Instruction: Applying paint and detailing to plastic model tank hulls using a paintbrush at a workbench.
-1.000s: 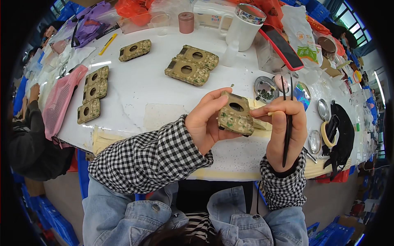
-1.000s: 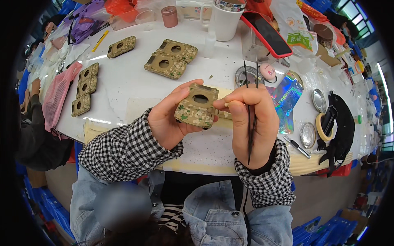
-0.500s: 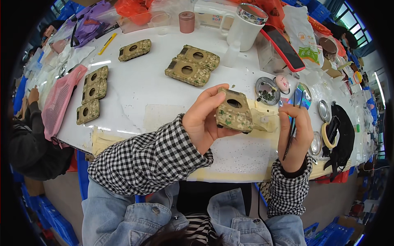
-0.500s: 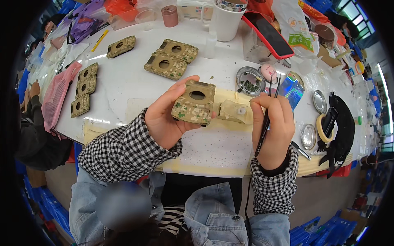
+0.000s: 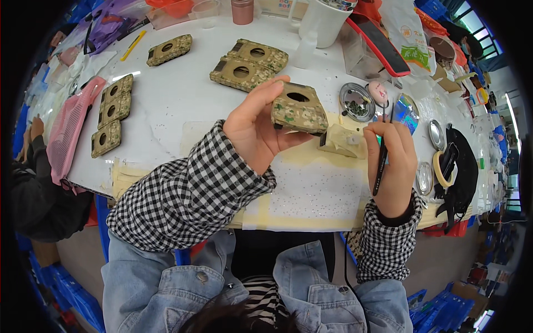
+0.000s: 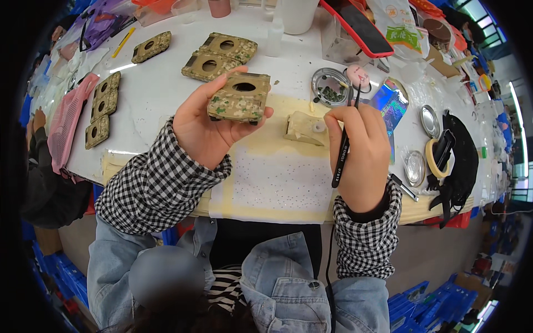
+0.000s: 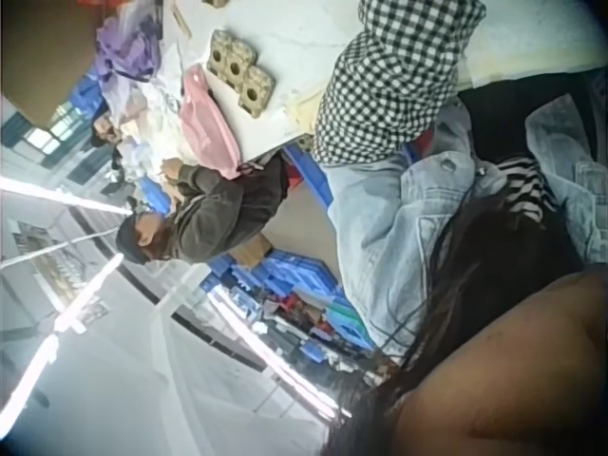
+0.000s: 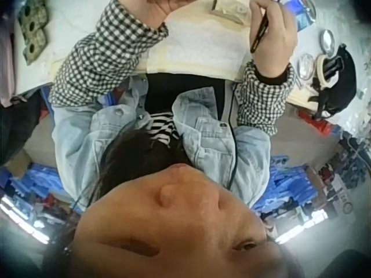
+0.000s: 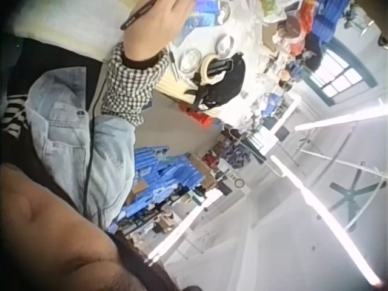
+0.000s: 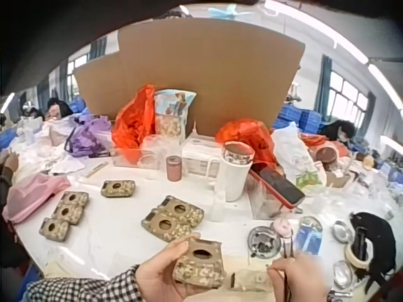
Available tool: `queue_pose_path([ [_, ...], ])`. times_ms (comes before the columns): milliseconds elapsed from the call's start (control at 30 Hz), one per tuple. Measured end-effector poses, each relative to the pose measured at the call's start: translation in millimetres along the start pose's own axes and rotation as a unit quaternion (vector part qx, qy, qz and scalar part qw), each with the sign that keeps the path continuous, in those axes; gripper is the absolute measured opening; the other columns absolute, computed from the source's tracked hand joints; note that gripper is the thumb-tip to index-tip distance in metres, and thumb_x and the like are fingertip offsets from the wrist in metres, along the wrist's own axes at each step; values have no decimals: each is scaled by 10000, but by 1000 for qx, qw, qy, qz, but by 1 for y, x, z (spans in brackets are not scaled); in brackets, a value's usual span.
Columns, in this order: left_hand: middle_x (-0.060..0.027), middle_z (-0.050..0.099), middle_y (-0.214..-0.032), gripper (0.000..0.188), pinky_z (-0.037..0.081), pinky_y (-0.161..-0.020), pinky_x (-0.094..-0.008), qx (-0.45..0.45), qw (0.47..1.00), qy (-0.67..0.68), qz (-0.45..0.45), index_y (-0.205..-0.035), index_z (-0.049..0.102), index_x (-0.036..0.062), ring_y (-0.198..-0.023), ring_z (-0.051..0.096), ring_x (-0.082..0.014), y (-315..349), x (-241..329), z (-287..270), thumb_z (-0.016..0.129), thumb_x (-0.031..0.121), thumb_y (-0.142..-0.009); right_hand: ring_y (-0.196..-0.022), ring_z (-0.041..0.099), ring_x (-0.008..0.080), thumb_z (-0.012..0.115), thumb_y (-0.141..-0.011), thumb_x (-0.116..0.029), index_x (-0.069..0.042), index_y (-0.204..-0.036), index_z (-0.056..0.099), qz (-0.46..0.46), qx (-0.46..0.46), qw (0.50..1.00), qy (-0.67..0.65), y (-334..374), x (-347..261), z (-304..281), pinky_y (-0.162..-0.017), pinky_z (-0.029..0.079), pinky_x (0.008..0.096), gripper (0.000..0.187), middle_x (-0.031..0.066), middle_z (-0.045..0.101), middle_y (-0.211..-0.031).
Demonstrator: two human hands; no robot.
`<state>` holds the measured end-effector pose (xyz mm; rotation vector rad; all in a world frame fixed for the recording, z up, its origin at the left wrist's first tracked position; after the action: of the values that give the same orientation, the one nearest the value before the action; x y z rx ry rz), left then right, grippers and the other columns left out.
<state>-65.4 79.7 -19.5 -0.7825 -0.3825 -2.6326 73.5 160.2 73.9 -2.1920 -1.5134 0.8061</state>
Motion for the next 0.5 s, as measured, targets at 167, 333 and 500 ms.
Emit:
queue_pose_path([
  [167,-213,541,-1098,377,545,-789,-376,-4,1000,-1,8,-1205,417,-3,-954,583,-372,-1,3,0,415,236,-914,-857,555,318,544,-853,-145,32,-1132,515,14,-14,998,-52,11,6,-10,-775,431,365,332,192,570,-941],
  [333,-227,526,-1123,385,545,-797,-374,-34,999,-3,2,-1210,410,-8,-972,575,-376,0,1,4,409,243,-917,-1017,568,260,511,-888,-139,91,-1185,441,119,-49,962,-242,44,12,-25,-887,416,326,383,173,581,-1050],
  [500,-259,494,-1171,402,542,-805,-367,-39,999,-21,2,-1229,392,-11,-991,569,-371,1,-1,5,390,248,-922,-876,617,202,585,-817,-9,79,-1025,564,173,-169,880,-410,89,31,7,-792,468,265,227,145,621,-944],
])
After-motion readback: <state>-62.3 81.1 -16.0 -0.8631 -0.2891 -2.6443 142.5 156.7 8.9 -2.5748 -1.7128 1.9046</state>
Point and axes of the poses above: each hand's wrist, its own y-axis away from the middle knuckle, its own z-axis out of the palm, x = y × z, the point moved 10 cm from there along -y, towards the middle knuckle
